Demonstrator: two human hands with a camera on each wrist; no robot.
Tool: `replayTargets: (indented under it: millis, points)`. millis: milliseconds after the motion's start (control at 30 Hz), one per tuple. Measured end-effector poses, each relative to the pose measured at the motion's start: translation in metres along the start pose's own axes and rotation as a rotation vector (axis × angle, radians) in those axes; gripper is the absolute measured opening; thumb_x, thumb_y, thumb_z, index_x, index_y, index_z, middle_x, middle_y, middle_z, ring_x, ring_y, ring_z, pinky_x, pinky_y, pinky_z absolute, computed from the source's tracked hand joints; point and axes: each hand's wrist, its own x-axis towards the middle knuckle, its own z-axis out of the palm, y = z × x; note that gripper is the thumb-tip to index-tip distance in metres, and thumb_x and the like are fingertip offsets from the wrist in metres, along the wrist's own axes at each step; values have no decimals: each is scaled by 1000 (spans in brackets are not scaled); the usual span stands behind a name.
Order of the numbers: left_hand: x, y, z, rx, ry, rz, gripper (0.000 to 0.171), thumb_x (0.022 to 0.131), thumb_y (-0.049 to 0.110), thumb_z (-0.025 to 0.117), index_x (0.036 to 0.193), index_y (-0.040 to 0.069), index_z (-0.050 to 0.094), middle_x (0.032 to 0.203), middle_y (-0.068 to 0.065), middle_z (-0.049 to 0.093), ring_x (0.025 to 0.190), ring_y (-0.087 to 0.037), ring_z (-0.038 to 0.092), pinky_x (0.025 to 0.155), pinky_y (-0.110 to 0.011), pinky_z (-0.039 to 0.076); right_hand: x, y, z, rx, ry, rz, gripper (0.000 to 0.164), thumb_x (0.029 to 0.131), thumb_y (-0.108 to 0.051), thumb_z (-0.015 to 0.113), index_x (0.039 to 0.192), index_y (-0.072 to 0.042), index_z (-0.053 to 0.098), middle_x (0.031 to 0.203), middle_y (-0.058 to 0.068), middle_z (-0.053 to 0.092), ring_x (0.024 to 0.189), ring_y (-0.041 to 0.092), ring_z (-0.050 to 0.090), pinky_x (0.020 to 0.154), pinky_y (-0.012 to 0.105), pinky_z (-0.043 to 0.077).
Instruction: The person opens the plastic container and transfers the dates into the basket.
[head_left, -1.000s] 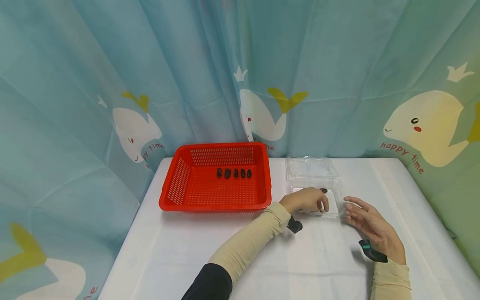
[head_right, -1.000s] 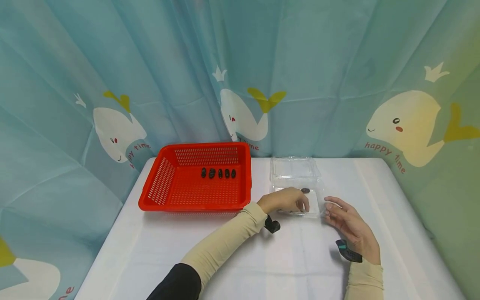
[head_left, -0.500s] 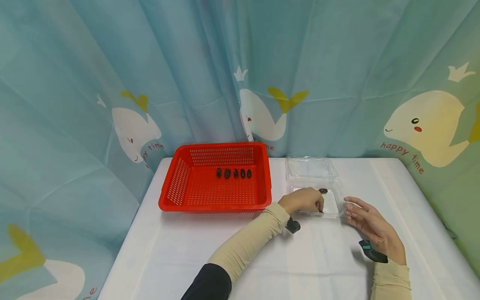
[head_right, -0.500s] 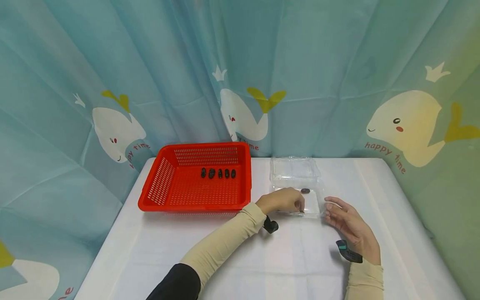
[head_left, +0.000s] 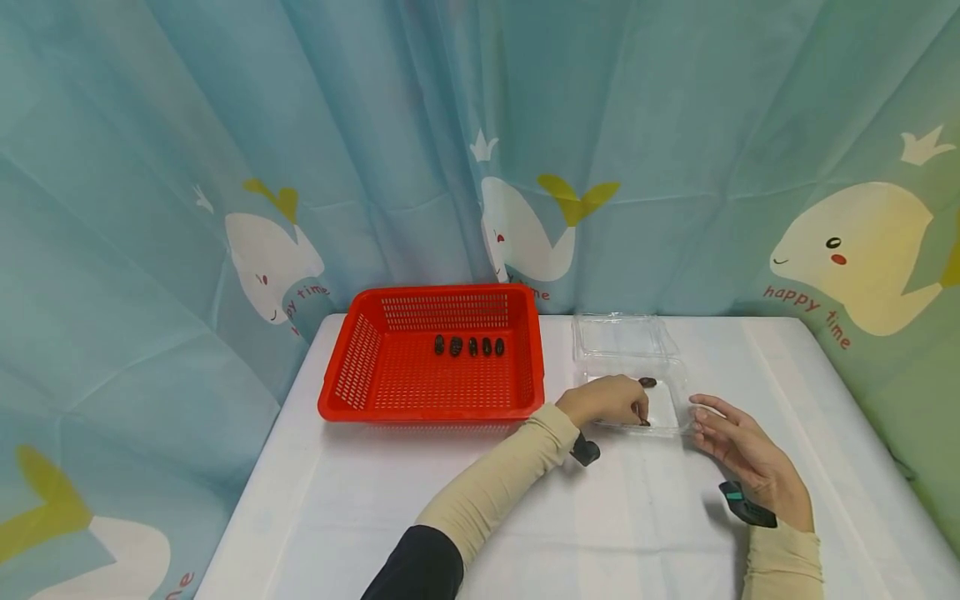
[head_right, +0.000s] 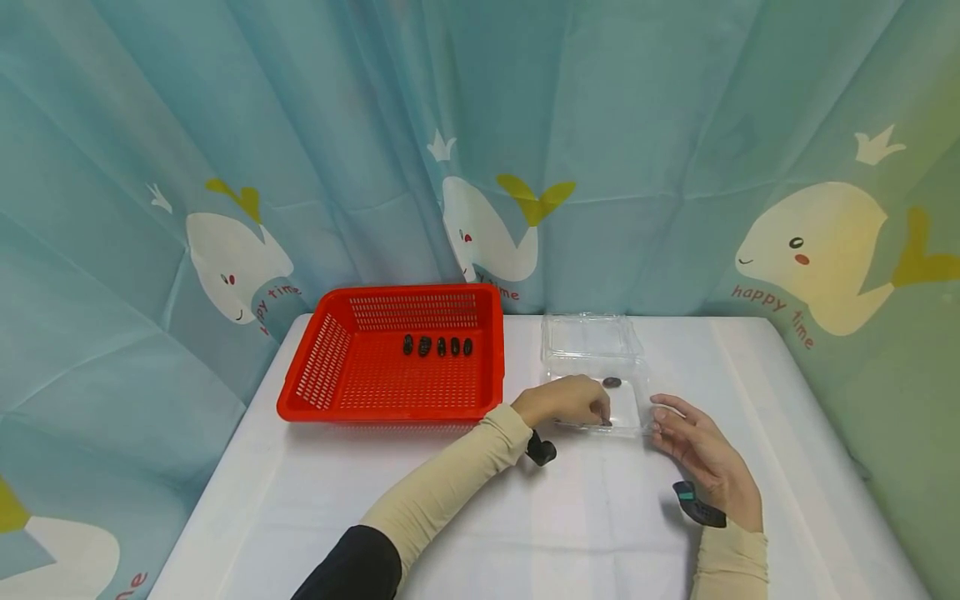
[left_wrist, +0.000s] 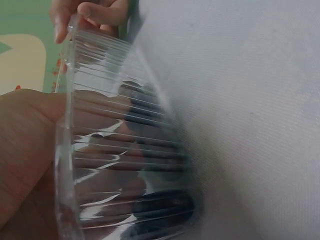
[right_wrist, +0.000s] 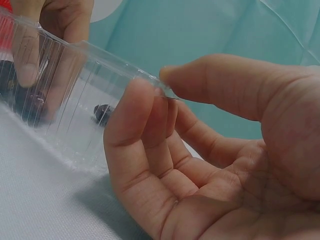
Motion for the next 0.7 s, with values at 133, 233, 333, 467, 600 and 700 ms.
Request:
replayTargets:
  millis: [133, 233, 333, 467, 600, 700]
  points:
    - [0, 0, 2, 14, 15, -1, 13, 100, 23, 70, 107, 22, 81, 105, 11, 75, 92, 1, 63, 77, -12, 47, 0, 0, 0, 2, 4, 1, 32, 110, -2, 45, 122, -23, 67, 100, -6, 70, 87, 8, 69, 79, 24, 62]
    - [1, 0, 3, 46, 19, -2, 12, 100, 24, 69, 106, 22, 80, 101, 12, 74, 87, 1, 60, 74, -13, 46, 0, 0, 1, -2, 3, -1, 33, 110, -2, 45, 122, -23, 67, 100, -6, 69, 87, 7, 69, 79, 24, 62]
    - [1, 2, 3, 74, 13, -8, 12, 100, 23, 68, 105, 23, 79, 99, 12, 73, 84, 0, 58, 72, -14, 45, 0, 0, 1, -1, -3, -5, 33, 110, -2, 44, 122, -23, 67, 99, -6, 70, 87, 7, 69, 79, 24, 62]
    - [2, 3, 3, 88, 9, -10, 12, 100, 20, 68, 105, 22, 79, 99, 12, 73, 85, 1, 58, 73, -14, 46, 0, 0, 1, -4, -8, -14, 34, 110, -2, 44, 122, -22, 67, 99, -6, 70, 87, 7, 69, 79, 25, 62]
    - [2, 3, 4, 94, 6, -4, 14, 100, 18, 67, 106, 23, 79, 102, 13, 74, 87, 1, 59, 75, -13, 47, 1, 0, 0, -14, -10, -24, 34, 109, -1, 44, 123, -22, 67, 99, -6, 70, 87, 7, 69, 78, 25, 62]
    - [2, 2, 3, 93, 6, 12, 16, 100, 16, 65, 106, 22, 79, 102, 12, 75, 87, 1, 59, 75, -12, 47, 1, 1, 0, -19, -6, -27, 34, 109, -1, 44, 123, -22, 67, 99, -6, 70, 86, 7, 69, 78, 25, 62]
